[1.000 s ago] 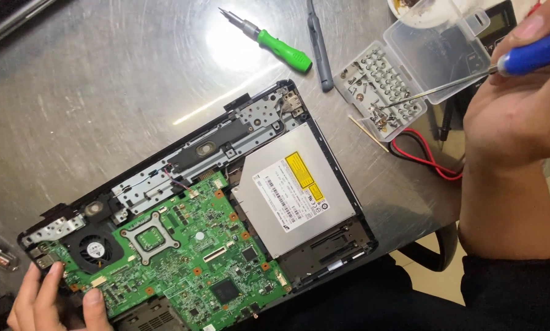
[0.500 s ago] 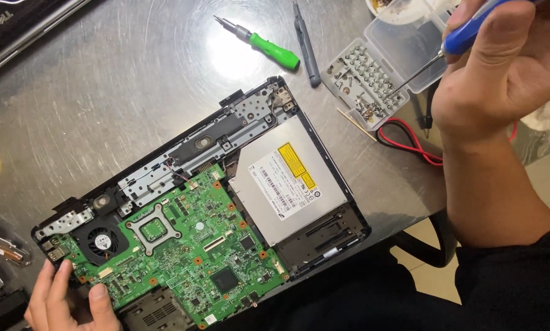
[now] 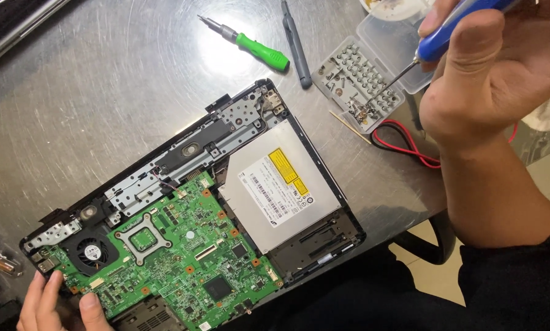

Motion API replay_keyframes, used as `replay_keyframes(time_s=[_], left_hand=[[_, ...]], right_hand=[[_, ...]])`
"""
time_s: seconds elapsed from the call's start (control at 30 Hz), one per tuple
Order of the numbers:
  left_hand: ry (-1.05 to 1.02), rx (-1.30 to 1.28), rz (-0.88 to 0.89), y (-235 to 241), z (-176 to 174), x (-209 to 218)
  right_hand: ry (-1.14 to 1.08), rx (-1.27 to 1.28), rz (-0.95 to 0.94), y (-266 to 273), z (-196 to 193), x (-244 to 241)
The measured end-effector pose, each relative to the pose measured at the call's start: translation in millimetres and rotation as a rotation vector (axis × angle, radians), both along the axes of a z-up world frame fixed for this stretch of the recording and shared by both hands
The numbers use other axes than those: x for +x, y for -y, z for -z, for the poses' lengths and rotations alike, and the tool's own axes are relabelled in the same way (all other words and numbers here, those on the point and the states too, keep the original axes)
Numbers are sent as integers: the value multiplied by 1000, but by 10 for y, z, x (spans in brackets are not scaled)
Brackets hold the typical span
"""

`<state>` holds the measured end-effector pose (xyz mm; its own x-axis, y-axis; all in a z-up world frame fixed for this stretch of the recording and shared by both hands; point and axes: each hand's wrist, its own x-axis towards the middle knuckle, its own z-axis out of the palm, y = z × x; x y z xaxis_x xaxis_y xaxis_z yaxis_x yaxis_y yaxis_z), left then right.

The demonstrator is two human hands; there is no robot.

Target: The person uses a screwdriver to remove screws from the laptop chassis and manipulates the motherboard and cooling fan. They repeatedly lift and reposition the laptop base while working on the internal components.

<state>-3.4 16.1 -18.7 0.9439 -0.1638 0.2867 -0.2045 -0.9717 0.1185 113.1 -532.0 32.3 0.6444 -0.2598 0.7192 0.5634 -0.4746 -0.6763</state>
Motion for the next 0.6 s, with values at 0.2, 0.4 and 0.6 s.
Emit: replay_keyframes(time_s=[0.2,0.4,0.6], left_hand=[[-9,-9,-20,111,-64,7],[19,-62,-23,88,2,12],[41,-152,-14,232,-65,60]], right_hand=[[2,10,-38,2,12,-7],[-69,-1,-25,19,44,-17],[-69,-16,-63,172,157,-92]])
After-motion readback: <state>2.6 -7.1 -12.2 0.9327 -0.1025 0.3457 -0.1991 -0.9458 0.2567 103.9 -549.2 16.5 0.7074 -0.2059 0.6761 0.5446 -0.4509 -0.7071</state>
